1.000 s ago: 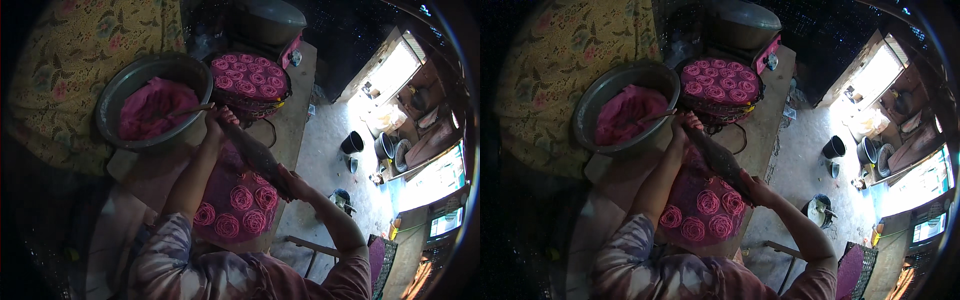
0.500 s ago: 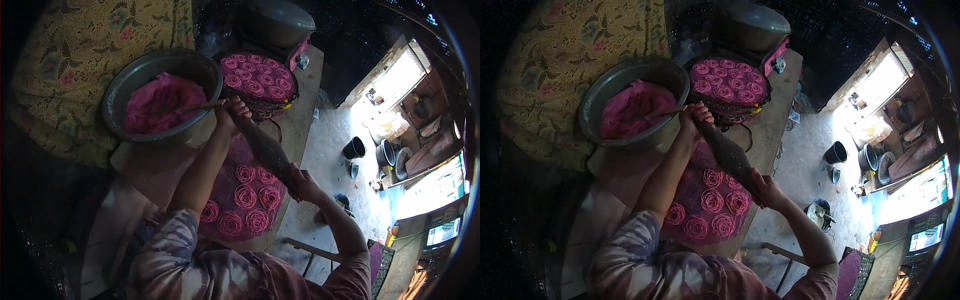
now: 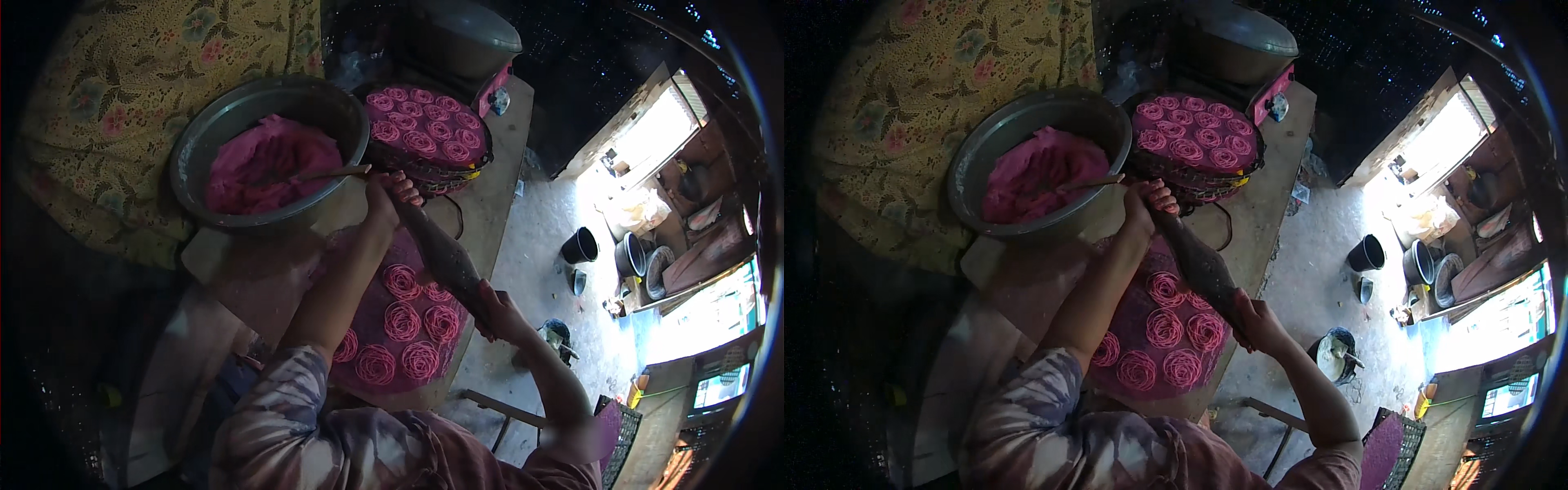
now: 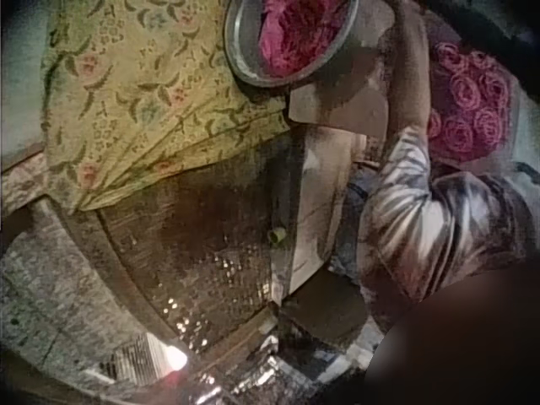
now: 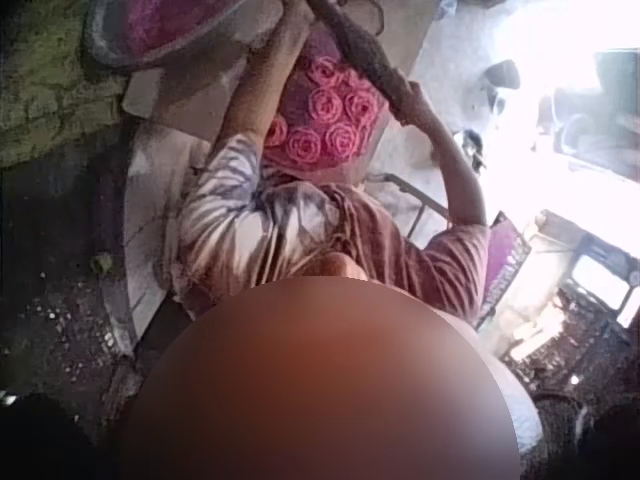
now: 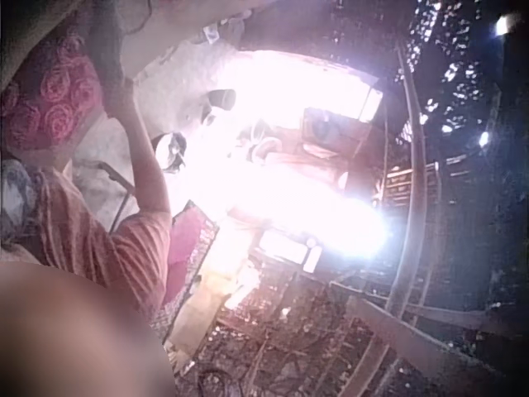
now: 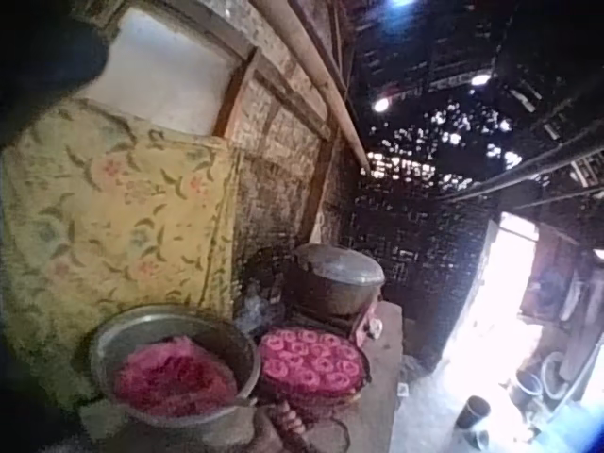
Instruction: The person is piping pink dough onto a round mat by hand using a long-nosed metal tool. They regularly refill the tool with fresh dough from a bowl and press out spiral-shaped circles of dough onto the mat one by one.
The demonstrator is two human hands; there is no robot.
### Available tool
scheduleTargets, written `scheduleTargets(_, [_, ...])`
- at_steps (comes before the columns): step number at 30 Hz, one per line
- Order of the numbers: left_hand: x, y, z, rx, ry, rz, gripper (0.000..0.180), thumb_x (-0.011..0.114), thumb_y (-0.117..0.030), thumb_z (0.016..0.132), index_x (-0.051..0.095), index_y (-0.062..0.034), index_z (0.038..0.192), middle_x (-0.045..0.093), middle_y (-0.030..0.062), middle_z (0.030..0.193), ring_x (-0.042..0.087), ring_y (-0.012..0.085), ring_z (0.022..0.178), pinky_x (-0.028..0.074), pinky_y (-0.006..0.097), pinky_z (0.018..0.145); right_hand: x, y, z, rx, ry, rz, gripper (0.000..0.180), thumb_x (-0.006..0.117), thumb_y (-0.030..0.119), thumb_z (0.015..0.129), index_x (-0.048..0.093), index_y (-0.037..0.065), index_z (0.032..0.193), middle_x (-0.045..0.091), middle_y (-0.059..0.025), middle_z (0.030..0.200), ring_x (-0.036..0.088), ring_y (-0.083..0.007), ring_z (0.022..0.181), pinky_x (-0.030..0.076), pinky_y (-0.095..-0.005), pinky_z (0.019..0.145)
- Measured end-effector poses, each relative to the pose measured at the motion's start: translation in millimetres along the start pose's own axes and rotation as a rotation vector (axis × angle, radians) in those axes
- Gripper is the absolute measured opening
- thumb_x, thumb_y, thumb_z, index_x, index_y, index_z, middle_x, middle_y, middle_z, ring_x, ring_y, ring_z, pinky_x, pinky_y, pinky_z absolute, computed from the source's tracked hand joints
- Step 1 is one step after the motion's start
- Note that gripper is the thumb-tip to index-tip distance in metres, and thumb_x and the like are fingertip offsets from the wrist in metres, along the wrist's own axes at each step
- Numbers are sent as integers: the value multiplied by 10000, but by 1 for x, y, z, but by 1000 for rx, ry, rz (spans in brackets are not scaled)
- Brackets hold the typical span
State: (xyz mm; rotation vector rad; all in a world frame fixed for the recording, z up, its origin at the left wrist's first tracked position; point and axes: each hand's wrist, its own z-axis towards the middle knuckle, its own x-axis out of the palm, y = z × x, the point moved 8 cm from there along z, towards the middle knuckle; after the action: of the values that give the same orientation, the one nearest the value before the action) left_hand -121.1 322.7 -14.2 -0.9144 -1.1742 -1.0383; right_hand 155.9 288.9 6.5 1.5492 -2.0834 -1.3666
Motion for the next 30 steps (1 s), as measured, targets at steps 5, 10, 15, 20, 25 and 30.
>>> scheduleTargets(5, [17, -3, 3, -13, 320, -155, 245, 422, -217, 879, 392, -174, 639, 340, -62, 526, 344, 76, 448, 341, 256, 505, -1, 3, 9, -63, 247, 300, 735, 243, 666, 912, 564, 14, 1023, 607, -119, 679, 586, -191, 506, 452, -306, 427])
scheduleTargets(10, [2, -18, 0, -39, 333, -317, 257, 430, -186, 899, 398, -164, 645, 331, -72, 530, 337, 59, 461, 351, 235, 516, 31, 5, 47, 16, 352, 973, 812, 230, 713, 875, 460, 48, 1280, 648, -178, 894, 633, -268, 608, 518, -373, 514])
scheduleTargets(15, [-2, -31, -5, 30, 366, -324, 268, 408, -163, 919, 410, -157, 651, 351, -75, 531, 355, 53, 466, 370, 228, 514, 58, -4, 76, -111, 710, 1214, 762, 245, 698, 882, 442, 92, 1299, 635, -192, 908, 629, -282, 594, 527, -375, 513])
scheduleTargets(20, [-5, -51, -14, 120, 402, -283, 317, 348, -165, 971, 400, -144, 659, 371, -64, 521, 397, 70, 456, 398, 239, 528, 63, -8, 92, -241, 788, 985, 698, 228, 645, 920, 430, 95, 1299, 627, -169, 888, 614, -238, 573, 499, -328, 492])
scheduleTargets(25, [-3, -55, -19, 157, 394, -346, 277, 331, -156, 983, 417, -124, 722, 367, -63, 523, 398, 69, 461, 397, 236, 528, 61, -34, 113, -228, 550, 510, 539, 286, 498, 980, 425, 92, 1306, 613, -138, 890, 611, -193, 628, 495, -311, 537])
scheduleTargets(30, [0, -50, -27, 141, 341, -387, 275, 339, -148, 984, 424, -119, 725, 390, -64, 531, 394, 66, 455, 396, 229, 520, 53, -33, 128, -349, 194, 189, 362, 406, 331, 967, 499, 97, 1227, 604, -127, 954, 619, -205, 700, 505, -341, 590])
